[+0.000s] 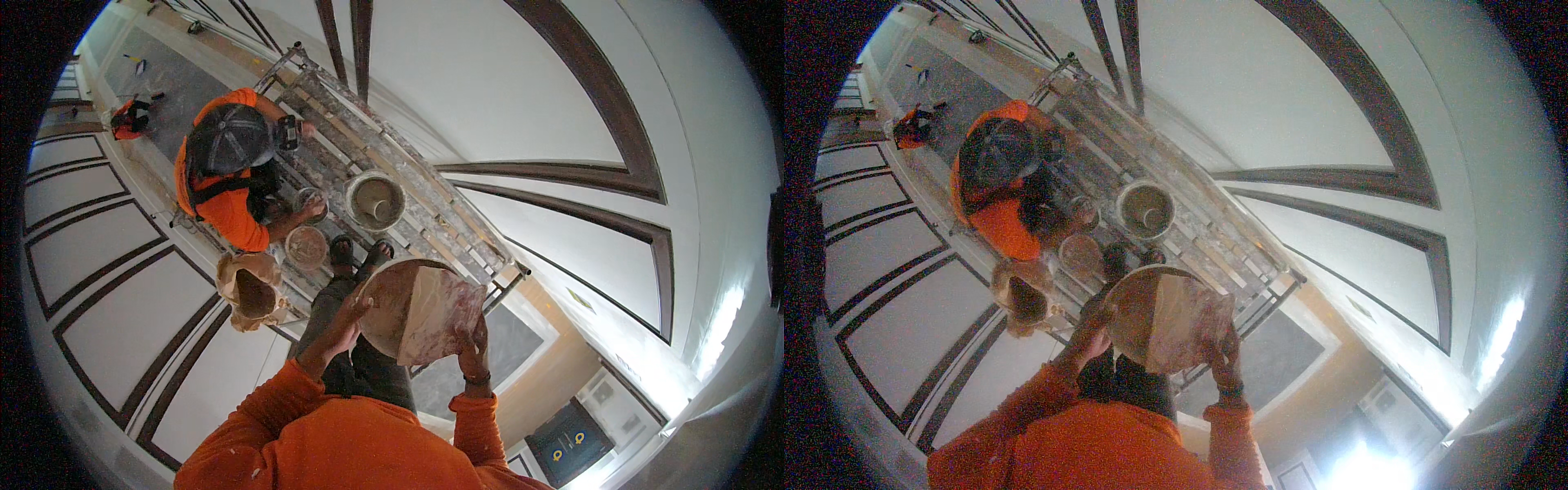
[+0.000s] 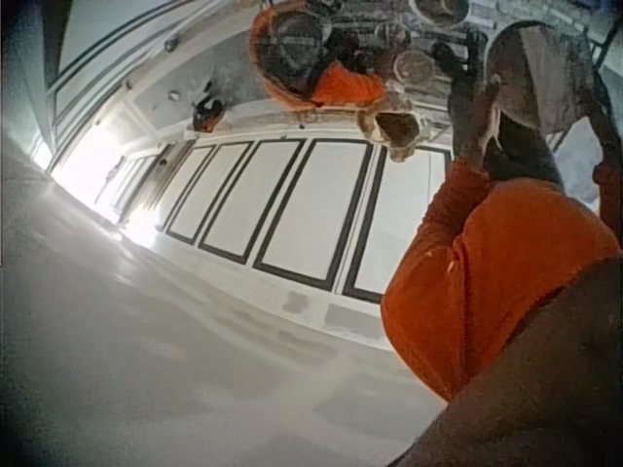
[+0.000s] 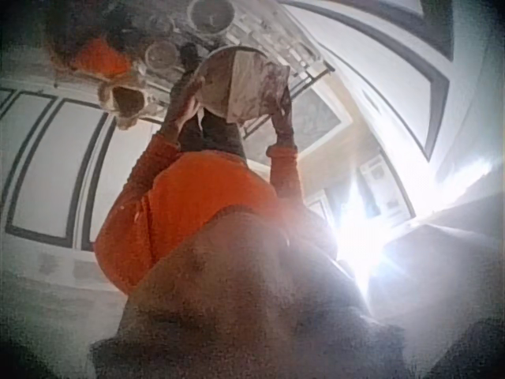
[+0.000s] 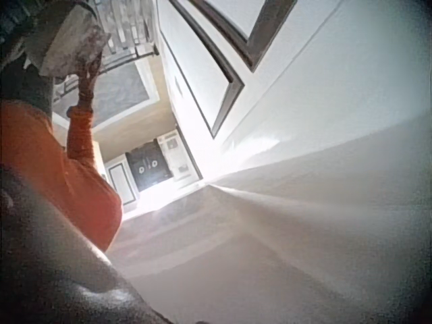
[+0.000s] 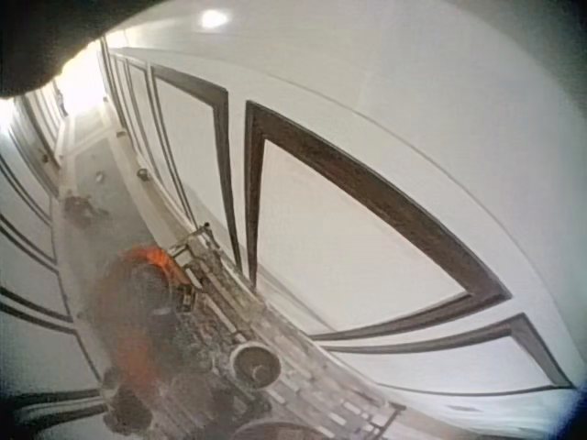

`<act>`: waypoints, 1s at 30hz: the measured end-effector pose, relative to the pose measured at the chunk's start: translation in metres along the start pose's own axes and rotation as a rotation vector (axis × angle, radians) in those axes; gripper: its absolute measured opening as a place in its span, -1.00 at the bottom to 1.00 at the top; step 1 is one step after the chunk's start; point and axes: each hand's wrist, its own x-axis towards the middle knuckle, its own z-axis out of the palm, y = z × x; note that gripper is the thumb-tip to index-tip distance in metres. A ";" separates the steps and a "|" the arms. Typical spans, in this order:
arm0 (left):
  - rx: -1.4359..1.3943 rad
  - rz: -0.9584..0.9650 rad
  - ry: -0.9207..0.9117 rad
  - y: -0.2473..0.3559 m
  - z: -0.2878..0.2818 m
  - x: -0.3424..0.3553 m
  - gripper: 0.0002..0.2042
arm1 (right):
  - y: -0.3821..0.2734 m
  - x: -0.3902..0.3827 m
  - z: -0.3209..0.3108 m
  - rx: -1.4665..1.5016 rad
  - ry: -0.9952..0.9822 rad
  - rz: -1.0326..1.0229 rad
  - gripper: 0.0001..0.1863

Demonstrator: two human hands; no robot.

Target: The person stands on scaffolding and applies plaster to a ceiling using a trowel and a hawk. They repeatedly scoop plaster from a bucket, transfer it to the hawk, and smooth it onto the ceiling surface.

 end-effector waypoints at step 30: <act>0.769 0.357 0.085 0.120 0.070 0.078 -0.25 | -0.201 0.048 0.071 -1.656 -0.343 -0.708 -0.75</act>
